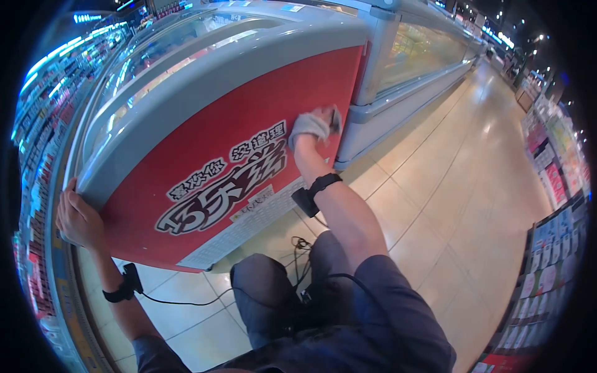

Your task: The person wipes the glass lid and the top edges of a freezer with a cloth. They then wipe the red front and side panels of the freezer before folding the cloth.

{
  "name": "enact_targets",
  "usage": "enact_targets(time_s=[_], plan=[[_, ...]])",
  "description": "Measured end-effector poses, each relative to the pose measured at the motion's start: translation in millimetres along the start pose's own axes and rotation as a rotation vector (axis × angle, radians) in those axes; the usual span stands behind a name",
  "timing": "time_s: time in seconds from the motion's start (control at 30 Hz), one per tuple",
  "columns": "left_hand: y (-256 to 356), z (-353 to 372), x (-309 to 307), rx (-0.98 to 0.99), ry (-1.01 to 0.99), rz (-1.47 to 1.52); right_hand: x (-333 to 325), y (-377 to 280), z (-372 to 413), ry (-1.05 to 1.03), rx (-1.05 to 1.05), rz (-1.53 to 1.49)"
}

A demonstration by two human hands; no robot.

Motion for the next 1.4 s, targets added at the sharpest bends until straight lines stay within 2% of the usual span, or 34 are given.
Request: enact_targets(time_s=[0.1, 0.17, 0.27, 0.3, 0.37, 0.43, 0.47, 0.5, 0.6, 0.7, 0.77, 0.8, 0.83, 0.87, 0.93, 1.0, 1.07, 1.13, 1.2, 1.23, 1.27, 1.3, 1.33, 1.4], plan=[[4, 2, 2, 0.025, 0.037, -0.029, -24, -77, -19, 0.110, -0.315, 0.043], [4, -1, -1, -0.026, 0.052, -0.039, -68, -152, -37, 0.068, -0.382, -0.048], [9, -2, -3, -0.057, 0.041, -0.024, -77, -131, -53, 0.015, -0.331, -0.185], [7, -2, 0, -0.089, 0.027, -0.020, -73, -102, -57, 0.032, -0.239, -0.277], [6, -1, 3, -0.091, 0.045, -0.042, -46, -2, -60, -0.058, 0.112, -0.305], [10, -1, -1, -0.130, 0.035, -0.076, -28, 104, -29, 0.017, 0.246, -0.066], [11, 0, 0, -0.133, 0.045, -0.068, -5, 147, -11, 0.225, 0.063, 0.060], [7, 2, 2, -0.135, 0.028, -0.057, 16, 206, -6, 0.235, 0.060, 0.054], [9, -1, -1, -0.120, 0.042, -0.054, 48, 273, 40, -0.156, 0.778, -0.394], [11, -1, -3, -0.096, 0.064, -0.061, -10, 89, -20, -0.054, 0.295, -0.684], [9, 0, 0, -0.114, 0.056, -0.057, -48, -39, -51, 0.113, -0.217, 0.145], [11, -1, 1, -0.095, 0.048, -0.059, -64, -82, -60, 0.157, -0.305, 0.065], [9, -1, 2, -0.117, 0.036, -0.055, -72, -105, -68, 0.089, -0.336, -0.019], [8, 0, 2, -0.139, 0.023, -0.052, -78, -103, -75, 0.081, -0.314, -0.013], [6, 0, 4, -0.130, 0.020, -0.068, -78, -98, -75, 0.019, -0.400, -0.092], [4, 1, 7, -0.123, 0.012, -0.081, -64, -48, -62, 0.010, -0.321, -0.014], [-7, 4, 10, -0.211, 0.041, -0.031, -51, 46, -32, 0.055, 0.004, -0.094], [-1, 1, 10, -0.189, 0.056, -0.029, -29, 155, 31, 0.034, 0.239, -0.133], [5, 5, 10, -0.179, 0.063, -0.029, -7, 244, 103, 0.116, 0.937, -1.157], [3, 5, 11, -0.193, 0.060, -0.042, 2, 267, 119, 0.126, 0.951, -1.141], [-1, 4, 10, -0.201, 0.052, -0.060, 3, 290, 135, 0.089, 0.918, -0.702], [0, 3, 9, -0.163, 0.062, -0.092, -13, 274, 141, 0.034, 0.864, -0.269], [-1, 3, 9, -0.149, 0.042, -0.099, -15, 265, 145, 0.061, 0.927, -0.458], [-8, 6, 11, -0.229, 0.034, -0.069, -16, 231, 139, 0.008, 0.770, -0.135]])
Point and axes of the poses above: each hand's wrist, its own z-axis away from the middle knuckle, its own x-axis out of the palm, y = z × x, the point moved 9 cm from there along -z, towards the middle knuckle, and after that the axes turned 10 degrees about x, right-handed, at the moved point
